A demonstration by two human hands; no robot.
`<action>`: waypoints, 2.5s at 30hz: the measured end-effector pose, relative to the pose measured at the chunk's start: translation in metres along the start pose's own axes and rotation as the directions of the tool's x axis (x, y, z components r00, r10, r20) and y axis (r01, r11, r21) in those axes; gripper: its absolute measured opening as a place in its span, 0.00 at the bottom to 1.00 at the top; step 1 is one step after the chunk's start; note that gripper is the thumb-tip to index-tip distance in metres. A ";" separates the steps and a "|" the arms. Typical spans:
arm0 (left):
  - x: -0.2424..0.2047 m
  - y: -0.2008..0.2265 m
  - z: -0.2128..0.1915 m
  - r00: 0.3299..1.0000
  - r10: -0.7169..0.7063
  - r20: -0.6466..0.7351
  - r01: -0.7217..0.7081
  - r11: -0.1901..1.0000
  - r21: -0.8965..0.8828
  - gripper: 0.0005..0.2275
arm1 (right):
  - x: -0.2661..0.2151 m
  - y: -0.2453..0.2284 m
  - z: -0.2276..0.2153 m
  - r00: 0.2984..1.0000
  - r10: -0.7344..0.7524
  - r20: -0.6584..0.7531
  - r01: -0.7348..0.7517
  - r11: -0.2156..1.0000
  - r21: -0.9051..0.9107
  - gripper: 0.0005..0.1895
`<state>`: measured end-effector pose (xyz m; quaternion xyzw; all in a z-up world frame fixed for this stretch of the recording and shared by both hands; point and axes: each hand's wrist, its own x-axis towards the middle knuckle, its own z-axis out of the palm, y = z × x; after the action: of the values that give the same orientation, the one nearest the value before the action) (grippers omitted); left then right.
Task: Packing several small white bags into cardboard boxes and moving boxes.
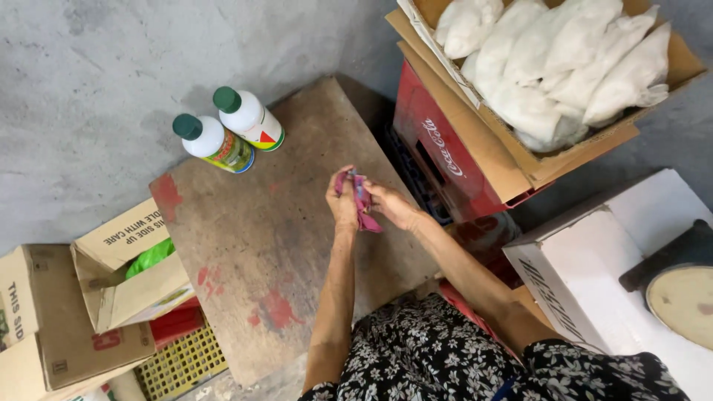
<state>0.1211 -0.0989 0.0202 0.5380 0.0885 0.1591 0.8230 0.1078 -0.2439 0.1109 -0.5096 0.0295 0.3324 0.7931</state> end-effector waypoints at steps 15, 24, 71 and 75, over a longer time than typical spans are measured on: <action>0.061 0.054 -0.001 0.910 -0.402 -0.098 0.267 0.752 -0.603 0.11 | 0.036 -0.014 0.011 0.754 -0.613 -0.236 -0.044 0.311 -0.949 0.23; 0.120 0.139 0.009 0.978 -0.008 -0.211 0.195 0.415 0.889 0.36 | -0.070 -0.047 0.003 0.660 -0.740 -0.126 0.504 0.561 -0.657 0.18; -0.330 0.037 -0.235 0.717 0.140 -0.683 0.183 0.907 0.379 0.14 | -0.069 0.155 0.239 0.610 -0.199 0.767 0.787 0.044 -0.615 0.21; -0.407 0.097 -0.289 0.550 0.218 -0.806 0.509 0.677 0.531 0.21 | -0.102 0.216 0.295 0.570 -0.051 0.820 0.822 0.051 -0.568 0.22</action>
<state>-0.3668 0.0389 -0.0188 0.6640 0.5645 0.2652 0.4125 -0.1782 0.0055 0.1211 -0.7121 -0.6057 0.1311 0.3299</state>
